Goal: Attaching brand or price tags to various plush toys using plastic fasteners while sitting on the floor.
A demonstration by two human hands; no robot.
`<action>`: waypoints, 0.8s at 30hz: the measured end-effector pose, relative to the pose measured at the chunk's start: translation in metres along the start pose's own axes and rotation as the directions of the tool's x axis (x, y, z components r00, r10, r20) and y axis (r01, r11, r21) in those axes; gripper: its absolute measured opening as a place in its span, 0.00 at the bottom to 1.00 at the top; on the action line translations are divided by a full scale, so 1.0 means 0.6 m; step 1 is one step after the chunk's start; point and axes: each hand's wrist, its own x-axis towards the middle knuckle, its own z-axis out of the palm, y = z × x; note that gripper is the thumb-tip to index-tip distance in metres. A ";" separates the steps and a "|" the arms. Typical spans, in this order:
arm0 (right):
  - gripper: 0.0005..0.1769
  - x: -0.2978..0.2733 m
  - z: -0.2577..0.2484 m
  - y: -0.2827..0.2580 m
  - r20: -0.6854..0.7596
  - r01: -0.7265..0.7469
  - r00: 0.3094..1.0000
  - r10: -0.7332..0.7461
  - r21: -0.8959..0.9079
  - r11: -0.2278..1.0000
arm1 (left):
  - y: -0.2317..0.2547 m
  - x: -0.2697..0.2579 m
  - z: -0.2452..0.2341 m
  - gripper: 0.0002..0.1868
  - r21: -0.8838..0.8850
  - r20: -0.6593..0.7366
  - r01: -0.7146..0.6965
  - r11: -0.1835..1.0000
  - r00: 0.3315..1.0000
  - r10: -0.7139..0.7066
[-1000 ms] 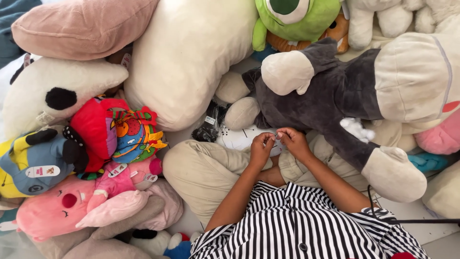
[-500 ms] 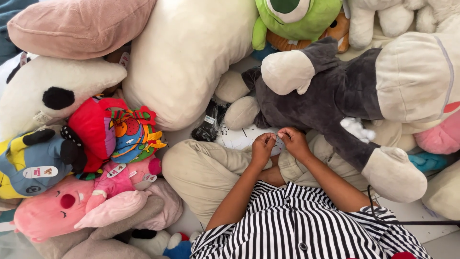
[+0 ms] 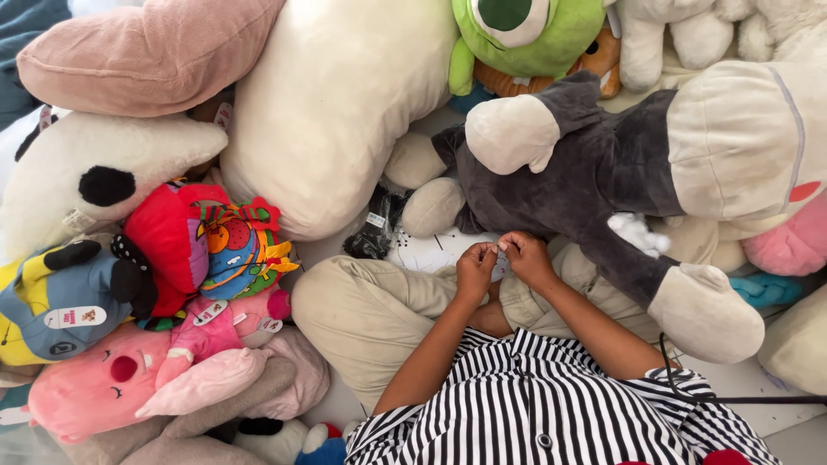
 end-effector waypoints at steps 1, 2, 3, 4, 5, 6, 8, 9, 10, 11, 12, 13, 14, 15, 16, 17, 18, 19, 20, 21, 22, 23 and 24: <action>0.05 0.000 0.001 0.002 0.007 0.004 1.000 -0.004 0.000 1.000 | 0.004 -0.001 -0.001 0.08 -0.006 0.003 0.007 1.000 1.000 -0.007; 0.05 0.000 0.000 0.004 0.013 0.008 1.000 -0.008 0.000 1.000 | 0.009 -0.001 -0.001 0.08 -0.012 0.006 0.012 1.000 1.000 -0.012; 0.05 0.000 0.001 0.008 0.012 0.010 1.000 -0.010 -0.001 1.000 | 0.000 -0.001 0.001 0.08 -0.012 0.007 0.011 1.000 1.000 -0.011; 0.05 0.001 0.002 0.011 0.019 0.016 1.000 -0.016 -0.007 1.000 | -0.009 0.001 0.001 0.08 -0.004 0.010 0.016 1.000 1.000 -0.016; 0.06 0.002 0.003 0.013 0.026 0.022 0.999 -0.021 -0.013 1.000 | -0.018 0.002 0.002 0.08 0.005 0.013 0.022 1.000 1.000 -0.022; 0.06 0.002 0.004 0.015 0.019 0.029 0.999 -0.029 -0.014 0.999 | -0.017 0.003 0.003 0.08 0.004 0.015 0.011 1.000 1.000 -0.011; 0.06 0.000 0.005 0.016 0.023 0.029 0.999 -0.029 -0.011 1.000 | -0.015 0.003 0.002 0.08 -0.018 0.013 0.015 1.000 1.000 -0.015; 0.06 0.002 0.009 0.019 0.015 0.037 0.999 -0.036 -0.010 0.999 | -0.010 0.001 -0.001 0.08 -0.018 0.015 0.005 1.000 1.000 -0.005; 0.08 0.005 0.011 0.023 0.033 0.036 0.999 -0.035 -0.032 0.999 | -0.004 0.001 -0.003 0.09 0.002 0.009 -0.008 1.000 1.000 0.008; 0.09 0.008 0.011 0.026 0.051 0.036 0.998 -0.033 -0.053 0.998 | 0.003 0.000 -0.004 0.10 0.021 0.003 -0.021 1.000 1.000 0.021; 0.09 0.009 0.005 0.015 0.030 0.049 0.998 -0.048 -0.052 0.997 | -0.002 0.008 -0.006 0.10 0.022 0.012 -0.045 0.999 0.999 0.045; 0.13 0.011 -0.001 0.005 0.073 0.036 0.997 -0.023 -0.174 0.984 | -0.007 0.017 -0.009 0.10 0.023 0.038 -0.026 0.999 0.999 0.025; 0.21 0.008 -0.007 -0.005 0.110 0.019 0.994 0.014 -0.294 0.956 | -0.012 0.023 -0.010 0.11 0.025 0.067 -0.003 1.000 0.998 0.001; 0.21 0.014 -0.019 -0.037 0.089 0.023 0.996 0.004 -0.293 0.956 | -0.017 0.038 -0.010 0.11 0.027 0.078 -0.024 0.999 0.997 0.022; 0.18 0.015 -0.029 -0.069 -0.095 0.258 0.935 -0.343 -0.484 0.836 | -0.024 0.048 -0.011 0.14 -0.007 0.063 -0.011 1.000 0.998 0.012; 0.16 0.014 -0.039 -0.100 -0.193 0.380 0.725 -0.662 -0.689 0.617 | -0.031 0.059 -0.012 0.19 -0.041 0.048 0.001 0.999 0.999 0.001; 0.16 0.023 -0.069 -0.119 -0.205 0.373 0.717 -0.666 -0.695 0.615 | -0.028 0.070 -0.013 0.19 -0.040 0.057 -0.013 0.999 0.998 0.015; 0.16 0.032 -0.099 -0.138 -0.264 0.311 0.607 -0.750 -0.789 0.530 | -0.026 0.081 -0.014 0.22 -0.026 0.069 0.005 1.000 0.998 -0.004; 0.16 0.040 -0.127 -0.157 -0.299 0.230 0.483 -0.823 -0.864 0.449 | -0.024 0.091 -0.018 0.26 -0.010 0.077 0.026 1.000 0.997 -0.025; 0.16 0.041 -0.163 -0.172 -0.307 0.223 0.475 -0.825 -0.865 0.450 | -0.010 0.097 -0.016 0.26 -0.007 0.082 0.015 1.000 0.997 -0.014; 0.19 0.042 -0.200 -0.187 -0.357 0.021 0.447 -0.820 -0.912 0.409 | 0.004 0.103 -0.012 0.32 -0.068 0.131 0.150 0.986 0.982 -0.140; 0.25 0.042 -0.237 -0.202 -0.403 -0.184 0.409 -0.819 -0.915 0.358 | 0.016 0.109 -0.008 0.38 -0.120 0.187 0.284 0.951 0.947 -0.259; 0.25 0.038 -0.243 -0.197 -0.405 -0.187 0.405 -0.820 -0.914 0.359 | 0.044 0.103 -0.009 0.38 -0.119 0.189 0.280 0.952 0.948 -0.255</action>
